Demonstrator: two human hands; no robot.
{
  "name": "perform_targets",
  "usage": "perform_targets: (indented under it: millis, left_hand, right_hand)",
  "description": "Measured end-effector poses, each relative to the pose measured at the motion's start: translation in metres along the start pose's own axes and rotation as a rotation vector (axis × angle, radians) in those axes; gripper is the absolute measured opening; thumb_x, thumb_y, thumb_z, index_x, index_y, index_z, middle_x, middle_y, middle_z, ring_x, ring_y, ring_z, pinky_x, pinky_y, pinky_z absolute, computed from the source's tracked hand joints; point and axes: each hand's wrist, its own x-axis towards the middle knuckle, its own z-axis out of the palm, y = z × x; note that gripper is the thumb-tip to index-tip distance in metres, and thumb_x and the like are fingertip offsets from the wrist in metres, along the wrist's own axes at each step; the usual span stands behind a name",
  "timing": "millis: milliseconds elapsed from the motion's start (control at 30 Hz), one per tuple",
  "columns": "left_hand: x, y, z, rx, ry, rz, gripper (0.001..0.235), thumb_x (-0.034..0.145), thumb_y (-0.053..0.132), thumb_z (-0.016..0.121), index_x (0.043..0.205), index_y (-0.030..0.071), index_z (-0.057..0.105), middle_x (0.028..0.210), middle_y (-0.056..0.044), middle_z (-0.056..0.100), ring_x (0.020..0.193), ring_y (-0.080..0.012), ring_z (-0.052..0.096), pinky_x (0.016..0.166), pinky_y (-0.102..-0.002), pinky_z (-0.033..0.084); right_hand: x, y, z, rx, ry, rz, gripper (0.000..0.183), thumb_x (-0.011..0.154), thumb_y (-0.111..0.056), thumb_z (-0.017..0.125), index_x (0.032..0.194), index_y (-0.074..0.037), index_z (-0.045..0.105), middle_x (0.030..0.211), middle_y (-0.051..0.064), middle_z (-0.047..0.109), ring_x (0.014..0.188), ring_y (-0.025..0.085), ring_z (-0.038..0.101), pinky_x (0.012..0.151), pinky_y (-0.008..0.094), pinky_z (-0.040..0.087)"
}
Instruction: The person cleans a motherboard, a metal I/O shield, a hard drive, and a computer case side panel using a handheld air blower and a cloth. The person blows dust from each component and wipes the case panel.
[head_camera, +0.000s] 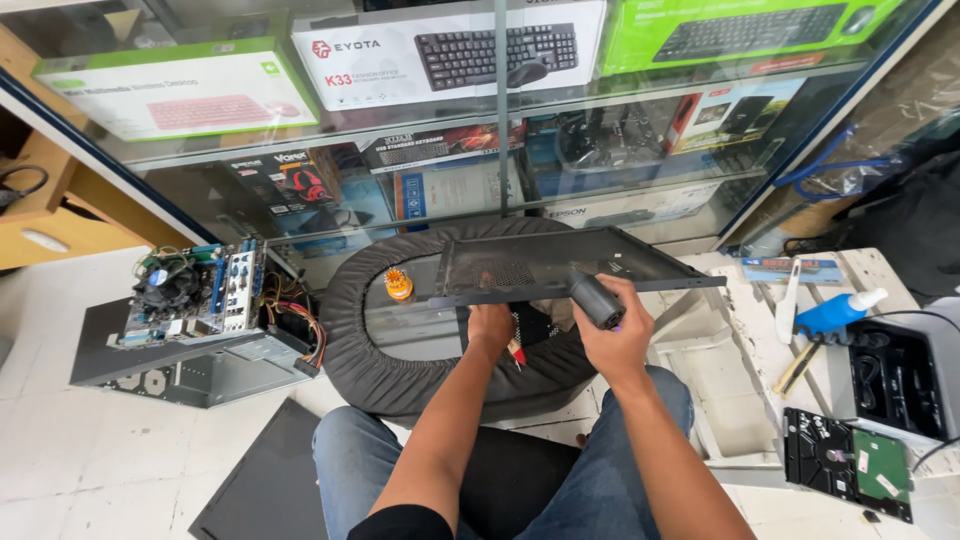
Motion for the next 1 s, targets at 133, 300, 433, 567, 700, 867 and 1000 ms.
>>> perform_targets:
  millis: [133, 300, 433, 567, 700, 867, 1000]
  left_hand:
    - [-0.001, -0.019, 0.003, 0.08, -0.021, 0.027, 0.052, 0.094, 0.04, 0.065, 0.133, 0.006, 0.064, 0.139, -0.014, 0.065, 0.132, -0.0398, 0.055, 0.113, -0.068, 0.032]
    - [0.008, -0.037, 0.018, 0.033, 0.02, -0.026, 0.042, 0.093, 0.033, 0.065, 0.125, 0.006, 0.067, 0.129, -0.013, 0.068, 0.123, -0.0382, 0.06, 0.108, -0.066, 0.038]
    - [0.012, -0.047, 0.034, -0.026, 0.076, -0.075, 0.031, 0.091, 0.025, 0.064, 0.115, 0.005, 0.072, 0.117, -0.012, 0.071, 0.112, -0.0362, 0.067, 0.103, -0.064, 0.045]
    - [0.016, -0.062, 0.05, -0.065, 0.1, -0.11, 0.025, 0.09, 0.019, 0.064, 0.108, 0.005, 0.075, 0.109, -0.011, 0.074, 0.104, -0.0348, 0.071, 0.1, -0.063, 0.05]
    - [0.004, -0.083, 0.048, -0.3, 0.161, -0.23, 0.04, 0.087, 0.004, 0.063, 0.124, -0.007, 0.054, 0.12, -0.02, 0.059, 0.101, -0.0428, 0.071, 0.096, -0.06, 0.057]
    - [-0.012, -0.107, 0.04, -0.824, 0.306, -0.407, 0.063, 0.084, 0.004, 0.053, 0.139, -0.015, 0.029, 0.126, -0.038, 0.053, 0.11, -0.0602, 0.063, 0.097, -0.063, 0.055]
    - [0.0, -0.09, 0.008, -0.891, 0.161, -0.555, 0.064, 0.092, 0.028, 0.051, 0.145, -0.006, 0.035, 0.116, -0.034, 0.066, 0.103, -0.0517, 0.07, 0.084, -0.059, 0.06]
  right_hand:
    - [-0.002, 0.005, 0.001, 0.002, -0.004, -0.012, 0.03, 0.083, 0.0, 0.087, 0.102, -0.003, 0.065, 0.105, 0.015, 0.073, 0.089, 0.041, 0.072, 0.073, 0.052, 0.057]
    - [-0.008, 0.002, 0.0, 0.011, -0.004, -0.01, 0.029, 0.084, 0.001, 0.087, 0.103, -0.001, 0.064, 0.105, 0.018, 0.072, 0.09, 0.043, 0.071, 0.074, 0.052, 0.056]
    - [-0.009, 0.002, -0.003, 0.031, -0.012, -0.005, 0.027, 0.087, 0.001, 0.085, 0.105, -0.001, 0.065, 0.105, 0.02, 0.071, 0.09, 0.043, 0.071, 0.074, 0.054, 0.056]
    - [-0.011, 0.003, -0.005, 0.034, -0.026, -0.012, 0.027, 0.088, 0.002, 0.085, 0.105, -0.001, 0.065, 0.105, 0.02, 0.071, 0.089, 0.042, 0.071, 0.073, 0.054, 0.056]
    - [-0.009, 0.004, -0.004, 0.037, -0.024, -0.011, 0.027, 0.088, 0.003, 0.084, 0.106, 0.0, 0.065, 0.105, 0.02, 0.071, 0.091, 0.044, 0.071, 0.074, 0.056, 0.055]
    - [-0.008, 0.004, -0.003, 0.043, -0.034, -0.007, 0.028, 0.088, 0.004, 0.084, 0.107, -0.001, 0.064, 0.107, 0.019, 0.07, 0.092, 0.044, 0.07, 0.075, 0.058, 0.056]
    - [-0.009, 0.005, -0.002, 0.05, -0.036, -0.013, 0.029, 0.088, 0.004, 0.083, 0.108, -0.001, 0.063, 0.107, 0.02, 0.069, 0.093, 0.047, 0.07, 0.074, 0.059, 0.055]
